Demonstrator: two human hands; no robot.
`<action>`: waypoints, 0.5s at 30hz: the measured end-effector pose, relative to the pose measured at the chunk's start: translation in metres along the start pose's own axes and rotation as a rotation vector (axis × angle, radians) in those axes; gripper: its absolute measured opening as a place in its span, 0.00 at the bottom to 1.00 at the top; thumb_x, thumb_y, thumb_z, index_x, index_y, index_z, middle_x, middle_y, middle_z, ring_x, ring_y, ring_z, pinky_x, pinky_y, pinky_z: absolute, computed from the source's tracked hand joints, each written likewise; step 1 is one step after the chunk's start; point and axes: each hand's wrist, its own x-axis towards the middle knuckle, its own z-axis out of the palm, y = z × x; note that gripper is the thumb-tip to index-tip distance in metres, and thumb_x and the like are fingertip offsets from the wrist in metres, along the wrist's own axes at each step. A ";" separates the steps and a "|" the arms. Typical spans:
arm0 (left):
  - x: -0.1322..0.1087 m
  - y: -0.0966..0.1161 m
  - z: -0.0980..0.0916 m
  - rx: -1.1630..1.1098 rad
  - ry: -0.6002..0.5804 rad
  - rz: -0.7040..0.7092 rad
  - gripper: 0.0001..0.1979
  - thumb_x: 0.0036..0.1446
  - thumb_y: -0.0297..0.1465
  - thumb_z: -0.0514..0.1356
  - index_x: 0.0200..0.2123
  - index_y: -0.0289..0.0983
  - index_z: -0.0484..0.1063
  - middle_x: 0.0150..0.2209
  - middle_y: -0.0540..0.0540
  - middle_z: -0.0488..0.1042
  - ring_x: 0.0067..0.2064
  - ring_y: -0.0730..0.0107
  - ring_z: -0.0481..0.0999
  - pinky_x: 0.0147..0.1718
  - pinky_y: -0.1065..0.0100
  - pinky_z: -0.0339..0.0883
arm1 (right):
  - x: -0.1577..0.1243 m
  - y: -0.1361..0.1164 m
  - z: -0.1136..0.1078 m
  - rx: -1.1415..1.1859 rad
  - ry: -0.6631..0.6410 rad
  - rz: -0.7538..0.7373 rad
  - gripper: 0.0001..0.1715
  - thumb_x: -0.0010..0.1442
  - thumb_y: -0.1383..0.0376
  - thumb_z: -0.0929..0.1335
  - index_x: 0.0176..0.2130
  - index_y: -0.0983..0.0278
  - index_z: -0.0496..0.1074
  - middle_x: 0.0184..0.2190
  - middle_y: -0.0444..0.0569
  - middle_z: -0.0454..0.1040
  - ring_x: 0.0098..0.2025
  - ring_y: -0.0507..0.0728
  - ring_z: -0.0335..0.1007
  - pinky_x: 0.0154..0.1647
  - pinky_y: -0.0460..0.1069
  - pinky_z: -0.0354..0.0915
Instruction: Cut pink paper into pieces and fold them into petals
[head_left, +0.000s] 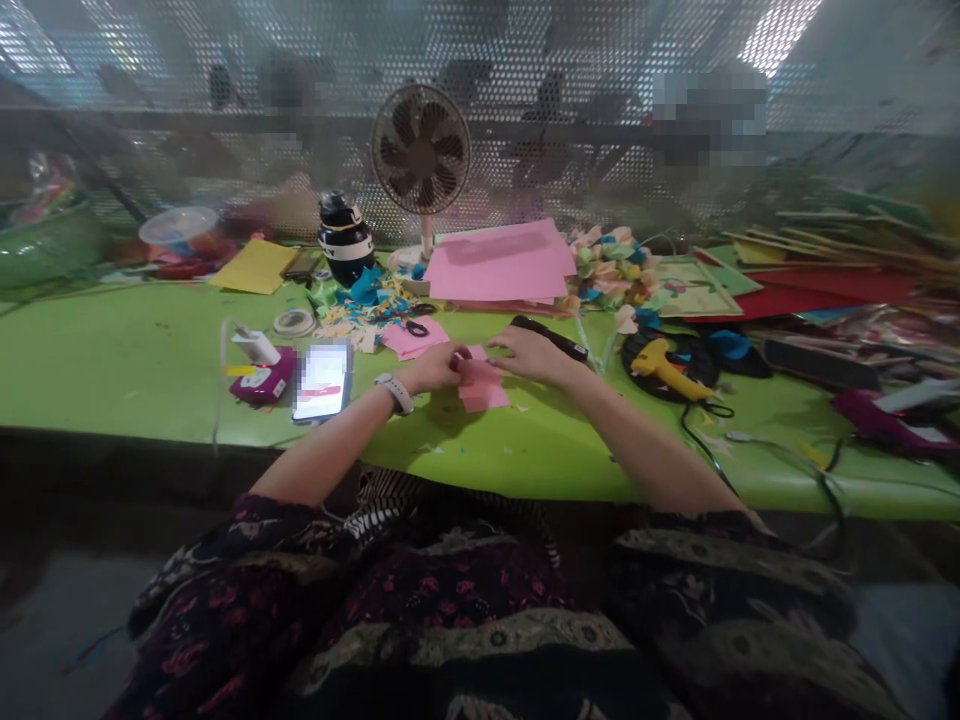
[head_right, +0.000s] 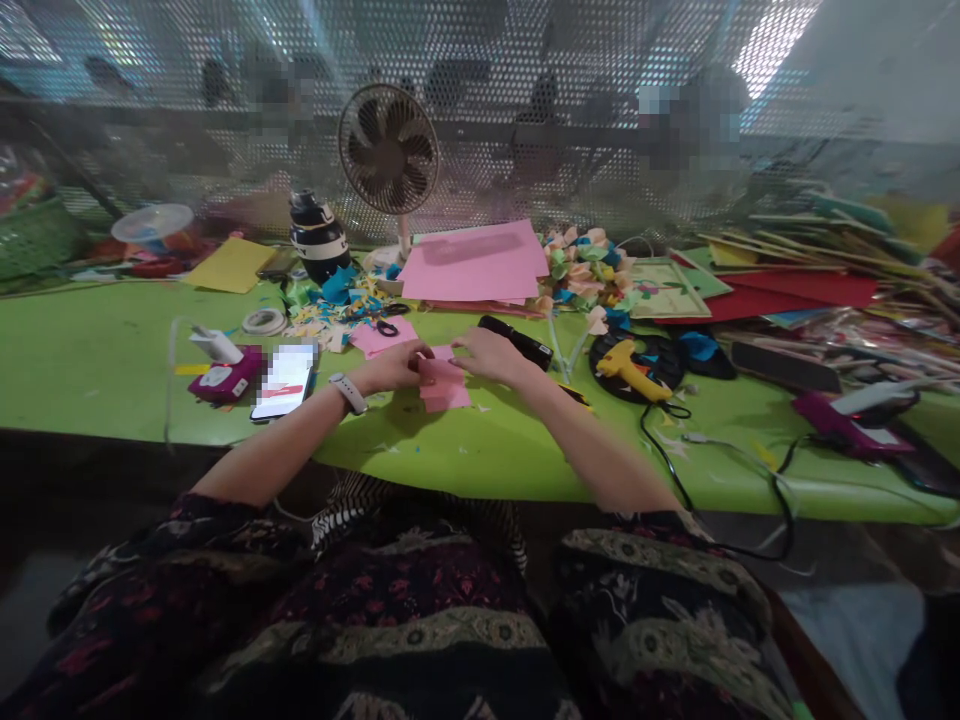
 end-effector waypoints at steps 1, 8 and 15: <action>-0.002 -0.002 -0.006 -0.049 0.008 -0.013 0.20 0.52 0.28 0.69 0.49 0.35 0.74 0.39 0.42 0.81 0.40 0.58 0.80 0.39 0.62 0.73 | 0.006 -0.001 0.000 0.015 -0.006 0.008 0.19 0.69 0.59 0.68 0.54 0.65 0.79 0.51 0.58 0.81 0.52 0.65 0.76 0.52 0.55 0.68; -0.012 -0.040 -0.055 0.034 0.459 -0.268 0.15 0.62 0.29 0.61 0.51 0.35 0.71 0.39 0.40 0.80 0.43 0.55 0.82 0.45 0.57 0.74 | 0.066 -0.025 -0.009 0.093 -0.022 0.078 0.14 0.68 0.60 0.69 0.44 0.65 0.82 0.46 0.56 0.83 0.46 0.62 0.79 0.43 0.52 0.69; -0.013 -0.045 -0.061 0.162 0.511 -0.438 0.19 0.59 0.25 0.60 0.53 0.33 0.70 0.45 0.35 0.81 0.50 0.50 0.81 0.52 0.54 0.71 | 0.114 -0.061 0.008 0.002 -0.027 0.006 0.14 0.66 0.67 0.70 0.50 0.65 0.80 0.51 0.58 0.81 0.51 0.63 0.77 0.46 0.51 0.68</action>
